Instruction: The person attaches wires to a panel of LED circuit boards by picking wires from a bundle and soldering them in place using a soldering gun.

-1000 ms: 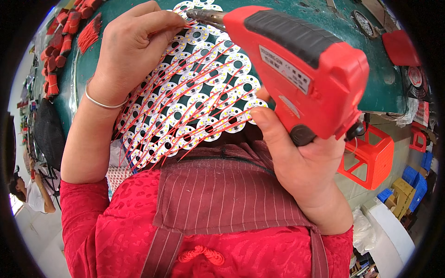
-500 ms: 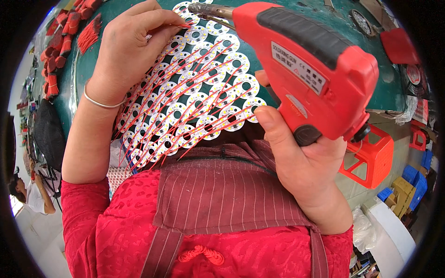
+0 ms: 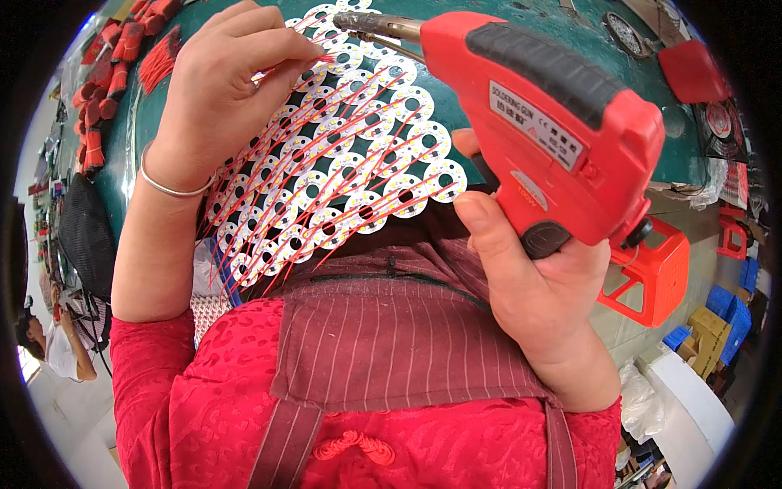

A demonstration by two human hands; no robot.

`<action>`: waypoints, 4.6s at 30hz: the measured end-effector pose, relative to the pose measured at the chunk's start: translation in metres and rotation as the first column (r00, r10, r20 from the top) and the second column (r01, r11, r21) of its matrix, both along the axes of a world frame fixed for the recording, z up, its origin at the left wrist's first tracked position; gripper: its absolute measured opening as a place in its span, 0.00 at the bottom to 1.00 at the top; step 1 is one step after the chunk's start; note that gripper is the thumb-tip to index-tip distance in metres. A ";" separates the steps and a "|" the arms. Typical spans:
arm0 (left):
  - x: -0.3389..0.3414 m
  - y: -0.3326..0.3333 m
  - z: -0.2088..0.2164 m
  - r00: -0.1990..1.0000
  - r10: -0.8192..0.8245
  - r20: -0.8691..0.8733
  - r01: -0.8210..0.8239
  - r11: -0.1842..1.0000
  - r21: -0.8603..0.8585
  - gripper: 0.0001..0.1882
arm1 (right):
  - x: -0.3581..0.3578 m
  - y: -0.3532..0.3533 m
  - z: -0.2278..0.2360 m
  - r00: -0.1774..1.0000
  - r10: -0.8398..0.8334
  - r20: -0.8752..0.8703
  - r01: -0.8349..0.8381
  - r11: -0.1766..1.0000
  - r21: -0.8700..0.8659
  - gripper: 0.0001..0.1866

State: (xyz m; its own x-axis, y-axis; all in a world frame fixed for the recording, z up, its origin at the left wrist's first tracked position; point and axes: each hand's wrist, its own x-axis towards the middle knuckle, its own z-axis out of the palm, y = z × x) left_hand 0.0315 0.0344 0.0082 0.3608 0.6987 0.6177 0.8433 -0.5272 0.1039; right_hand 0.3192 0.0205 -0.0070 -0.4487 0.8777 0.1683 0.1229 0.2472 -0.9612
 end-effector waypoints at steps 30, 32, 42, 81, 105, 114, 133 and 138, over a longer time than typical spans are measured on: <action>-0.001 0.000 -0.003 1.000 0.019 0.011 -0.016 0.972 -0.234 0.03 | 0.003 -0.005 -0.007 0.998 0.058 0.010 -0.059 0.996 0.068 0.18; -0.001 0.000 -0.003 1.000 0.013 0.005 -0.011 0.973 -0.232 0.03 | -0.002 -0.006 -0.006 0.999 0.014 -0.037 -0.014 1.000 0.011 0.19; -0.002 0.001 -0.005 1.000 0.010 0.002 -0.009 0.969 -0.246 0.03 | 0.007 -0.002 -0.012 0.991 0.088 0.100 -0.099 0.988 0.115 0.19; 0.009 0.000 -0.011 0.998 -0.052 0.027 0.054 0.996 -0.074 0.05 | 0.015 -0.010 -0.005 1.000 -0.008 -0.021 0.008 1.000 -0.013 0.22; 0.008 0.000 -0.012 1.000 -0.027 -0.015 0.025 0.992 -0.127 0.04 | 0.020 -0.011 -0.015 1.000 -0.002 0.031 0.001 1.000 0.031 0.12; 0.010 0.001 -0.008 0.999 -0.027 -0.046 0.022 0.993 -0.112 0.04 | 0.013 -0.008 -0.008 0.999 -0.040 -0.026 0.040 0.999 0.006 0.22; 0.020 0.002 0.019 0.994 0.060 0.094 -0.028 0.952 -0.305 0.04 | 0.025 -0.006 -0.006 0.989 -0.120 -0.084 0.113 0.990 -0.081 0.16; 0.032 0.013 0.011 0.998 0.054 -0.039 -0.052 0.998 0.037 0.04 | 0.025 -0.007 -0.006 0.987 -0.120 -0.106 0.110 0.989 -0.095 0.16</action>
